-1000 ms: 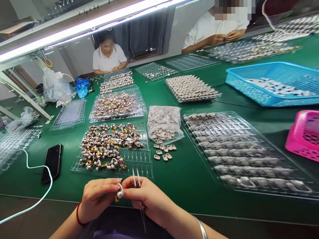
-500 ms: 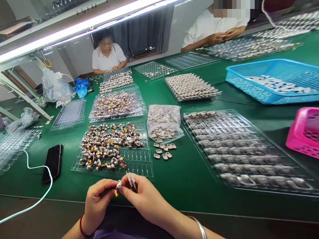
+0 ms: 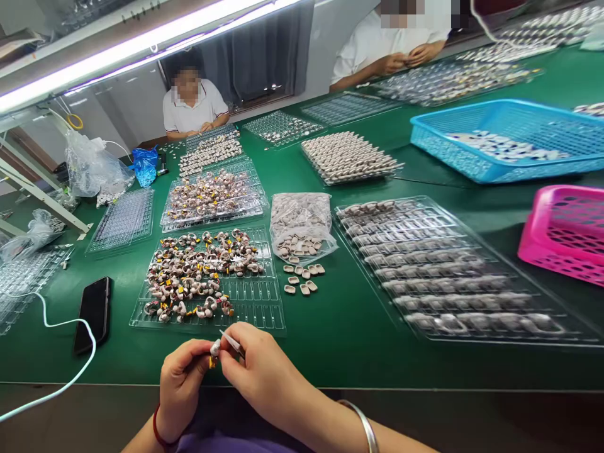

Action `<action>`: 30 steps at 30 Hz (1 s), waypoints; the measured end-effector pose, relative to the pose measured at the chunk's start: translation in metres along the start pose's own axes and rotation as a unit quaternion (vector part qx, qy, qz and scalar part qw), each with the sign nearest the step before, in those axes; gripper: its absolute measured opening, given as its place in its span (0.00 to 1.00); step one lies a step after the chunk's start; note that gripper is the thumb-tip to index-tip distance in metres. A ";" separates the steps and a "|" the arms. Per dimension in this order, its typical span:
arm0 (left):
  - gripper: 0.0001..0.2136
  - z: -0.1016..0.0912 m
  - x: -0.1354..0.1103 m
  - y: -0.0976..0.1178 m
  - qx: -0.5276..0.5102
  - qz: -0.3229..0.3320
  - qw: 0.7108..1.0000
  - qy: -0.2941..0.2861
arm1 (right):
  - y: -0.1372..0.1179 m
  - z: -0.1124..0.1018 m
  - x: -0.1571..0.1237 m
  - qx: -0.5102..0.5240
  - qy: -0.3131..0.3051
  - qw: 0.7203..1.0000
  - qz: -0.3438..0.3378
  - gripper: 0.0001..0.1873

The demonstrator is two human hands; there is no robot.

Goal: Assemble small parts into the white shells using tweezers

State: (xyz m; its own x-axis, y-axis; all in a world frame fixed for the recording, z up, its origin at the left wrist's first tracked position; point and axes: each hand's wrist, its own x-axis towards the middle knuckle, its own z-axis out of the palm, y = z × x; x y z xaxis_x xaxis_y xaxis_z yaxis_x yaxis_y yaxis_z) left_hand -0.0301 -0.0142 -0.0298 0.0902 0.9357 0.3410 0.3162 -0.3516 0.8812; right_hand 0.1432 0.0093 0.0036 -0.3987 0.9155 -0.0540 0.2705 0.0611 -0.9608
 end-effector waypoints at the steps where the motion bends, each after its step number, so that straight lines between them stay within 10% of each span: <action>1: 0.09 0.000 0.000 0.000 0.003 0.002 1.000 0.003 | 0.000 0.000 0.000 -0.012 0.002 1.000 -0.004 0.07; 15: 0.06 0.000 0.003 -0.001 -0.017 -0.013 1.000 0.019 | 0.007 0.007 0.002 -0.075 0.047 0.993 -0.073 0.08; 30: 0.10 0.002 0.000 -0.002 -0.026 0.010 1.000 0.013 | 0.011 0.010 0.004 0.040 0.027 0.999 0.009 0.08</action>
State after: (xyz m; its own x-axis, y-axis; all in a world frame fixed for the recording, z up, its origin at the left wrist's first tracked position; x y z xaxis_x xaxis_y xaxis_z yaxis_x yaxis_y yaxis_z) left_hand -0.0284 -0.0132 -0.0323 0.0715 0.9280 0.3657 0.2654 -0.3711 0.8899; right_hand 0.1360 0.0096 -0.0097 -0.3467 0.9362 -0.0587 0.2045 0.0143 -0.9788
